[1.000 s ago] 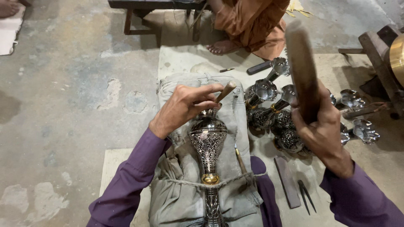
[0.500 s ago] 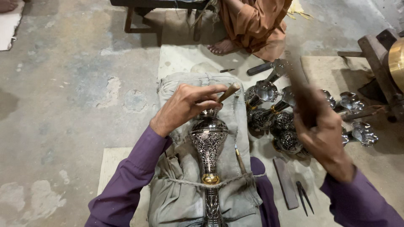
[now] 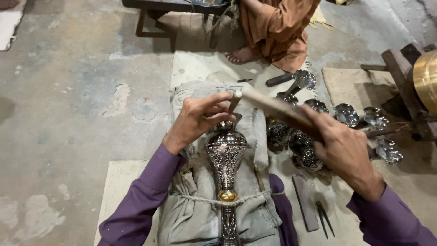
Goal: The person sits on the floor with an ornate silver vase resting on a cloth pad on their lap. They hold a punch against the vase's flared rim with one hand and repeatedly strike the punch with a wooden mallet held in the other hand, repositioning the punch around the rim to shape the metal.
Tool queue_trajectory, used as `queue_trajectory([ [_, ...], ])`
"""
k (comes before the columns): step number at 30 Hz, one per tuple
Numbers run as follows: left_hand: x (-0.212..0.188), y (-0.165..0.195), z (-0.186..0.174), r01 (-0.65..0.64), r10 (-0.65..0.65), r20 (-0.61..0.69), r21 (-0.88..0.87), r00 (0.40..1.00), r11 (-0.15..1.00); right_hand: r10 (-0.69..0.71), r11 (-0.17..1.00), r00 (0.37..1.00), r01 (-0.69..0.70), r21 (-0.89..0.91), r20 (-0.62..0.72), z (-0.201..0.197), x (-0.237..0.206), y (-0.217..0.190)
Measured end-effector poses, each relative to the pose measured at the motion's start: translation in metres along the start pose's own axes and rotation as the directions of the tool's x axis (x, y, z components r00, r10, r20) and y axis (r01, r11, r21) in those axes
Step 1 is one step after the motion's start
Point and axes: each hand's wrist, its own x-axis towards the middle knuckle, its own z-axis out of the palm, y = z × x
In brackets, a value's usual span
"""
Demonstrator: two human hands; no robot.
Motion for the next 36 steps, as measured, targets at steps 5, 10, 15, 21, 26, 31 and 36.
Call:
queue_trajectory([
  [5, -0.003, -0.008, 0.006, -0.076, 0.078, -0.052, 0.039, 0.996, 0.996, 0.026, 0.987, 0.999, -0.02, -0.161, 0.039, -0.008, 0.013, -0.003],
  [10, -0.006, -0.008, 0.005, -0.027, 0.027, -0.04, 0.007, 0.999, 1.0, -0.121, 0.969, 0.958, 0.171, 0.179, -0.259, -0.028, 0.023, 0.001],
  [15, -0.005, -0.006, 0.004, -0.028, 0.029, -0.044, 0.032, 0.999, 0.999, -0.11, 0.994, 0.968, 0.103, -0.045, -0.225, -0.038, 0.03, 0.001],
  [21, -0.005, -0.005, 0.004, -0.032, 0.032, -0.044, -0.006, 0.999, 0.999, -0.024, 0.981, 0.996, 0.006, -0.195, -0.091, -0.045, 0.036, -0.013],
  [26, -0.004, -0.005, 0.005, -0.035, 0.035, -0.051, 0.006, 0.998, 0.999, -0.071, 0.997, 0.99, 0.067, -0.036, -0.124, -0.048, 0.041, -0.024],
  [31, -0.005, -0.004, 0.004, 0.0, 0.0, -0.058, 0.006, 0.998, 1.0, -0.02, 0.98, 0.988, 0.05, 0.193, -0.153, -0.045, 0.049, -0.029],
  [36, -0.003, -0.006, 0.005, -0.032, 0.033, -0.04, 0.024, 0.999, 0.999, -0.074, 0.99, 0.964, 0.102, 0.095, -0.257, -0.043, 0.054, -0.035],
])
